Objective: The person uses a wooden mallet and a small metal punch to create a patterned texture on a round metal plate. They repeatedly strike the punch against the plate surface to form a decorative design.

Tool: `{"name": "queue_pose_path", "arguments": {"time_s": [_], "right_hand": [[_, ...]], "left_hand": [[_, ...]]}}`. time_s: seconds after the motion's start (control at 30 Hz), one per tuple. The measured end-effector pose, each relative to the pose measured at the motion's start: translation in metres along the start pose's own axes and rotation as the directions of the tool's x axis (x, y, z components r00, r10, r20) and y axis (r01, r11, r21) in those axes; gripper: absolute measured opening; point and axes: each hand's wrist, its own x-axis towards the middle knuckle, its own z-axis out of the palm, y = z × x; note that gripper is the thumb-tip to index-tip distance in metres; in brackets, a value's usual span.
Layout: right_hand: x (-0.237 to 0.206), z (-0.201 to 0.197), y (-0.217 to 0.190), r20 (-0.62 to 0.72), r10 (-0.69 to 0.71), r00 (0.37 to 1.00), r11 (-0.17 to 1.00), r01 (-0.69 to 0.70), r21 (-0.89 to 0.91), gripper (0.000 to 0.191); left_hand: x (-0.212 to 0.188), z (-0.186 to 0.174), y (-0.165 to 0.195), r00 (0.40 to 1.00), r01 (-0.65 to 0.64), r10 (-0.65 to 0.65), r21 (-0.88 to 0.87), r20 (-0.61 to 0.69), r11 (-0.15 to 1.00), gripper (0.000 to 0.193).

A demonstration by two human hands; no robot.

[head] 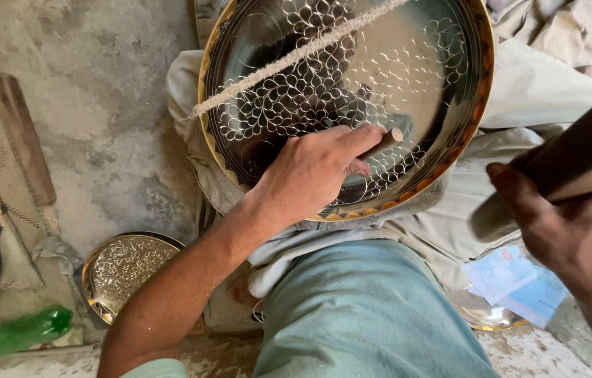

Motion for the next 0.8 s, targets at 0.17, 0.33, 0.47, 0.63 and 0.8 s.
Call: {"name": "queue_pose_path", "arguments": {"time_s": [0.17, 0.33, 0.47, 0.63, 0.8], "right_hand": [[0.017, 0.000, 0.001, -0.062, -0.275, 0.959, 0.961, 0.275, -0.013, 0.030], [0.025, -0.019, -0.032, 0.222, -0.146, 0.964, 0.690, 0.260, -0.676, 0.032], [0.034, -0.015, -0.056, -0.033, -0.139, 0.990, 0.983, 0.134, -0.127, 0.035], [0.037, -0.019, -0.073, 0.026, -0.444, 0.896, 0.836, 0.425, -0.347, 0.031], [0.038, -0.020, -0.087, 0.106, -0.403, 0.909, 0.747, 0.394, -0.536, 0.034]], "left_hand": [[-0.005, 0.004, 0.000, 0.998, 0.051, -0.050, 0.024, -0.040, 0.998, 0.030], [-0.013, 0.002, 0.004, 0.985, 0.023, -0.026, -0.016, -0.171, 1.000, 0.036], [-0.015, 0.002, 0.007, 0.979, 0.086, -0.092, -0.041, -0.183, 0.995, 0.036], [-0.020, 0.003, 0.009, 0.968, 0.175, -0.187, -0.085, -0.169, 0.981, 0.032], [-0.027, 0.006, 0.013, 0.943, 0.143, -0.160, -0.079, -0.292, 0.987, 0.035]]}}
